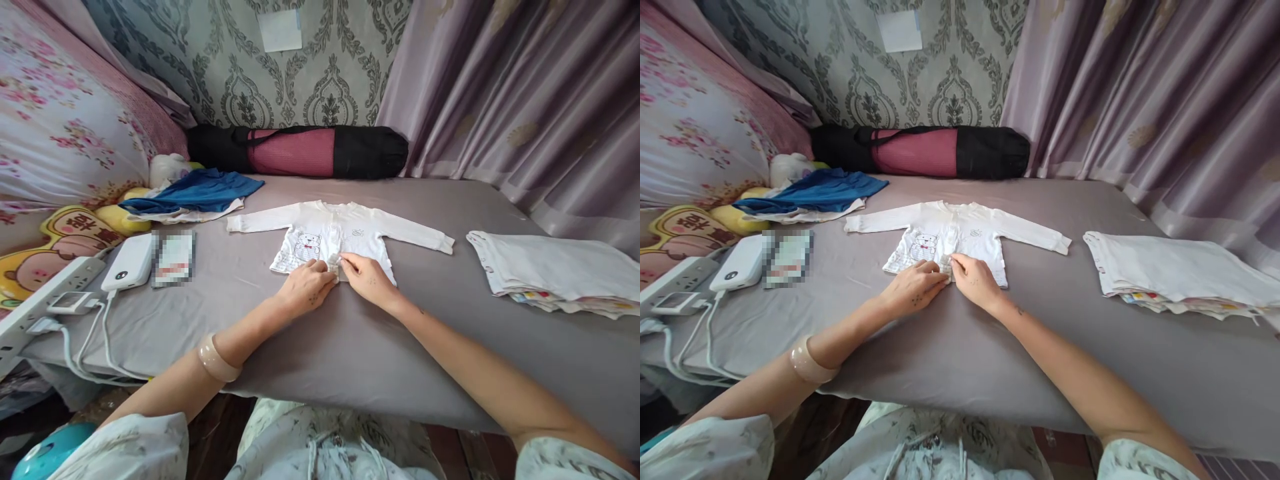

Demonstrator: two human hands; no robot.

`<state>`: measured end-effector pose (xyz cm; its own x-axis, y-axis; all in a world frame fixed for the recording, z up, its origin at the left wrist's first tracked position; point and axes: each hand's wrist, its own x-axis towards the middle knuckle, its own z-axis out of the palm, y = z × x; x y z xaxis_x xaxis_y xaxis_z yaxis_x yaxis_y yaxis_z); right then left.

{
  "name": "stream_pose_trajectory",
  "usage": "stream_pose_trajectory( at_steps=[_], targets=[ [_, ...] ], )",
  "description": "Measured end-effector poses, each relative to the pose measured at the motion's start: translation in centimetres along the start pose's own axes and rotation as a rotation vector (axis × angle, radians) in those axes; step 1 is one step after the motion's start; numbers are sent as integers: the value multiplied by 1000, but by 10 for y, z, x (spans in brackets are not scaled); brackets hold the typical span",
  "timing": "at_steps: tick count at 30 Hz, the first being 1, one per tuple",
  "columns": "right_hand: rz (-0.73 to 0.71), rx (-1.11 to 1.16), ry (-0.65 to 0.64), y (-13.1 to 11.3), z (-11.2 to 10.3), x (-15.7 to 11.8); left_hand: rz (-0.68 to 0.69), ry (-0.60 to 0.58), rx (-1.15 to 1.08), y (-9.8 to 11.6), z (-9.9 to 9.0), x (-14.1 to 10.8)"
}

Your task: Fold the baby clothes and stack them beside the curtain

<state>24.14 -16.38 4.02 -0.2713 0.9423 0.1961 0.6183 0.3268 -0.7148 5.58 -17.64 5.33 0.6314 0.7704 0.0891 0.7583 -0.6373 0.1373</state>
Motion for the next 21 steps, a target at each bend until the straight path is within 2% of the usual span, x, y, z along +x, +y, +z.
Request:
stream_pose_trajectory(
  at_steps=[2,4,7,9,12,14,17,21],
  targets=[
    [-126,-81,-102,-4,0,-11,-14,-59,-35,-1,-10,-2],
    [-255,-169,-227,-10,-3,-23,-110,-104,-91,-7,-20,-1],
    [-333,-227,-358,-17,-12,-29,-278,-51,-144,-19,-26,11],
    [-289,-189,-348,-15,-17,-20,-253,50,-172,-26,-22,26],
    [-159,-211,-148,3,-21,9,-85,145,-199,-30,-4,52],
    [-121,-311,-54,23,-20,29,-55,155,-176,-29,10,67],
    [-73,-495,-103,49,-17,43,-73,127,-143,-32,28,77],
    [-32,-639,-204,63,-14,39,-59,2,-141,-45,37,70]
  ],
)
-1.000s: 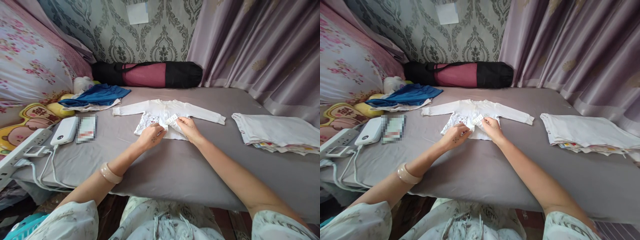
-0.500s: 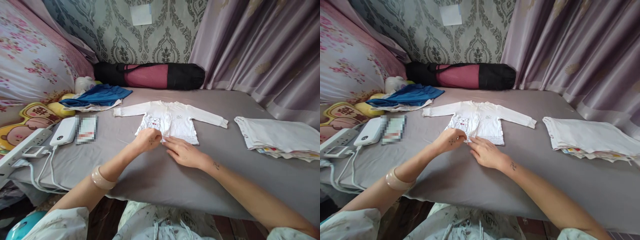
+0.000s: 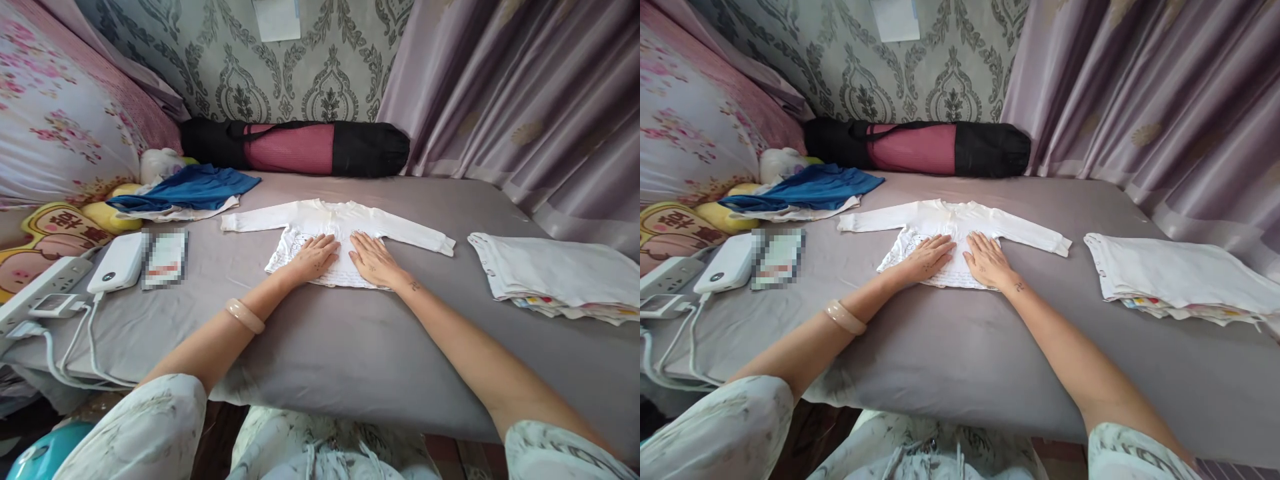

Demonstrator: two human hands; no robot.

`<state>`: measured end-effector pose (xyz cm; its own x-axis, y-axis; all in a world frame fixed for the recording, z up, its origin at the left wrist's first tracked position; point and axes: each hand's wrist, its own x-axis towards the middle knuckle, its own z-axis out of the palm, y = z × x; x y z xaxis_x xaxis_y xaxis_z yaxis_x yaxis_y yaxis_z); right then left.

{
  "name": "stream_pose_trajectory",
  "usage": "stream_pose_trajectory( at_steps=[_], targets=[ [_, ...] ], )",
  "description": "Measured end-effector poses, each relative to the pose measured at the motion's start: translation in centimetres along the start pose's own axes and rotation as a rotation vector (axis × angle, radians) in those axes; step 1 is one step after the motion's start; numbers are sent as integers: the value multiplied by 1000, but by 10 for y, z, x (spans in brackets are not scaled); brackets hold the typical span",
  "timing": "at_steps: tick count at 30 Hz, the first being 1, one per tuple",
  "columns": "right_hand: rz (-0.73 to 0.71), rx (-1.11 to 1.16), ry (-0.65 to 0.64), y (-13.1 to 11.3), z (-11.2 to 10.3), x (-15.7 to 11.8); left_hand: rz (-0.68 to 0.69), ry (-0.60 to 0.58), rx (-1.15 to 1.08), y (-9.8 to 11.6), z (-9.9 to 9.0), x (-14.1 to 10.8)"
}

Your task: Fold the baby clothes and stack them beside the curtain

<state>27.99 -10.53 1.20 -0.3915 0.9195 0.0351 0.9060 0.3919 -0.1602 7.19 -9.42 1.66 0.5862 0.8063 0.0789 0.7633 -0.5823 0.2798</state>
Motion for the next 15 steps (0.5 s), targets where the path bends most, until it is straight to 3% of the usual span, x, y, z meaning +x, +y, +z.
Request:
stream_pose_trajectory(
  at_steps=[5,11,15],
  targets=[
    [10,-47,-6,-3,-6,-4,-3,-117,6,-10,-9,-3],
    [-17,-40,61,-6,-21,24,-80,-27,56,16,-15,13],
    [36,-3,4,-1,-12,47,-160,-97,95,21,-7,15]
  ],
)
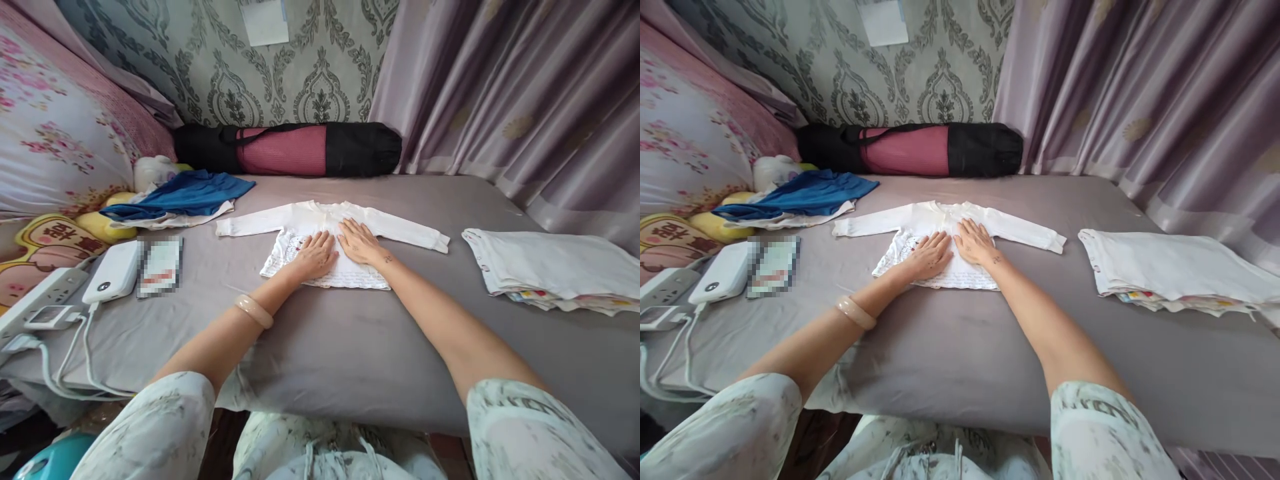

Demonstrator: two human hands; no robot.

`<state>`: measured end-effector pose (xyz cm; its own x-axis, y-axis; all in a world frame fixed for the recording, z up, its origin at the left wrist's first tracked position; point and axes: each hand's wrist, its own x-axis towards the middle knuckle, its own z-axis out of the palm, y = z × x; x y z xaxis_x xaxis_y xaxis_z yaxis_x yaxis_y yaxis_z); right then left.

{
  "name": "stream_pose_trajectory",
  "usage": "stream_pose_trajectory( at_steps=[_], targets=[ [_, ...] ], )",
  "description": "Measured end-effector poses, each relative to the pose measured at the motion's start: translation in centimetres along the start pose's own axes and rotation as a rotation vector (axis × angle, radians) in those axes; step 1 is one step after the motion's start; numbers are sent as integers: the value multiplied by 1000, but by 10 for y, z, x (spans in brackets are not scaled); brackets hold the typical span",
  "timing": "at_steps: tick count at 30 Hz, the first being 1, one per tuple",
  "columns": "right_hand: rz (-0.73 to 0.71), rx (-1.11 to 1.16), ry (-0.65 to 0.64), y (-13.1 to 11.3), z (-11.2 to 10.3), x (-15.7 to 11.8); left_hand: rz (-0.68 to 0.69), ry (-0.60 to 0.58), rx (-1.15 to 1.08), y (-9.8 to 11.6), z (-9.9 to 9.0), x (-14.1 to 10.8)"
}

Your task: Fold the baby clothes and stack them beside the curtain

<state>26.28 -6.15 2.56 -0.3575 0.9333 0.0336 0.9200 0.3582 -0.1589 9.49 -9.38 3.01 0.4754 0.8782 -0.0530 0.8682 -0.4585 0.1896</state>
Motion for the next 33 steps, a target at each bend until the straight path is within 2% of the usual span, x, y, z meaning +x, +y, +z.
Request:
stream_pose_trajectory(
  at_steps=[4,10,20,25,27,29,31,33],
  targets=[
    [-53,29,-28,4,11,-4,24,36,40,-10,10,-4],
    [-190,56,-37,-4,10,-44,28,58,24,-15,13,-5],
    [-328,141,-218,-28,-7,-109,30,44,52,-13,13,-4],
    [-364,241,-256,-38,-25,-132,43,44,13,-9,4,-23],
    [-404,296,-253,-42,-36,-129,83,72,-19,-12,-4,-35],
    [-418,350,-224,-47,-46,-116,22,168,-27,-22,-12,-46],
    [-381,397,-146,-54,-49,-93,-167,286,6,-38,-19,-55],
    [-331,426,-35,-63,-43,-63,-383,323,34,-56,-23,-64]
  ],
)
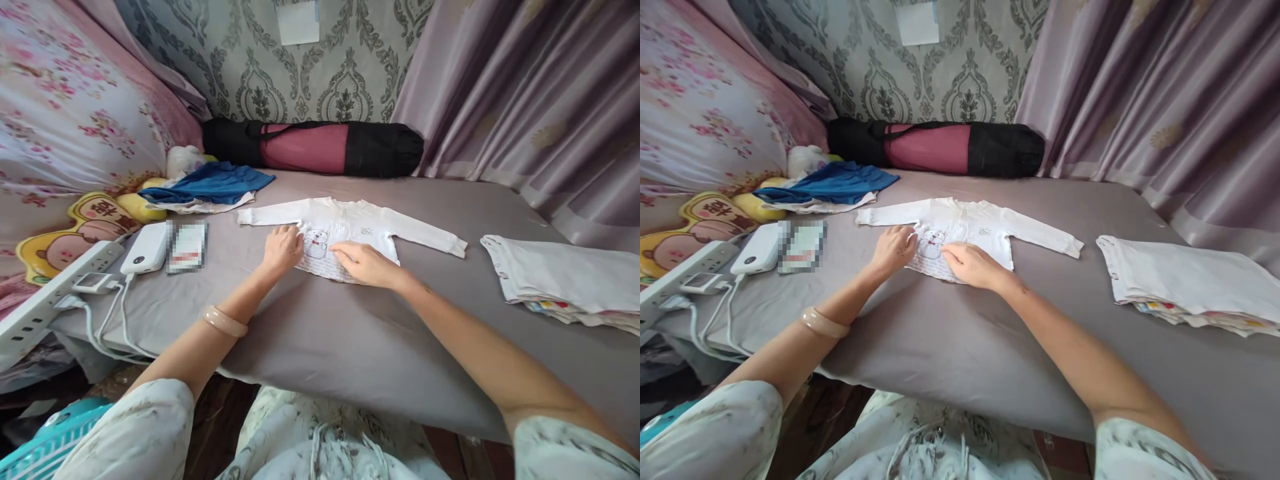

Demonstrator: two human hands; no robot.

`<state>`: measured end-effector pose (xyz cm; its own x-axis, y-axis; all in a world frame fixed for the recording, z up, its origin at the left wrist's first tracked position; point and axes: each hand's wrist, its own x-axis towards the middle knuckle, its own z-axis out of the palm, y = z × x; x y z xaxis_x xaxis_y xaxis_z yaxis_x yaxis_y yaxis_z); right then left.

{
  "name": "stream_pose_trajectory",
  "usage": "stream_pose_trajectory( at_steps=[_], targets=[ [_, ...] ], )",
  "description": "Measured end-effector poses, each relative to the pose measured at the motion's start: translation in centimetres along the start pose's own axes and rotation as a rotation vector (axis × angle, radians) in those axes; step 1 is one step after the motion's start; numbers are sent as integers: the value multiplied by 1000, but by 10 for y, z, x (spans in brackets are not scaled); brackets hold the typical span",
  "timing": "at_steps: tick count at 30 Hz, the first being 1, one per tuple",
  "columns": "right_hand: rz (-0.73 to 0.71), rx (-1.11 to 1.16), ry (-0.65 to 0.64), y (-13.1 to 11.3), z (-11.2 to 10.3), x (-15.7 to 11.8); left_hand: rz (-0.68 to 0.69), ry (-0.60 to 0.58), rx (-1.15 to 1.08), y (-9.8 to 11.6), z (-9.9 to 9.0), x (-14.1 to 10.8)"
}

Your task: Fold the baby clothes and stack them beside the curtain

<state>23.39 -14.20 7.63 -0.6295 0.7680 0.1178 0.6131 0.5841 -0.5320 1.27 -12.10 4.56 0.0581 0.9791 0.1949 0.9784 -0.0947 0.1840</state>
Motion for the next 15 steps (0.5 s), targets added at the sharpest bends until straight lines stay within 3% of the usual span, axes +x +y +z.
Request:
stream_pose_trajectory(
  at_steps=[3,8,15],
  targets=[
    [13,-58,26,9,19,51,-188,-75,6,-23,-4,-1],
    [64,-246,-31,20,52,113,-268,-179,-94,-34,-9,-8],
    [247,-281,-87,15,73,128,-247,-271,-297,-42,-10,-6]
  ],
)
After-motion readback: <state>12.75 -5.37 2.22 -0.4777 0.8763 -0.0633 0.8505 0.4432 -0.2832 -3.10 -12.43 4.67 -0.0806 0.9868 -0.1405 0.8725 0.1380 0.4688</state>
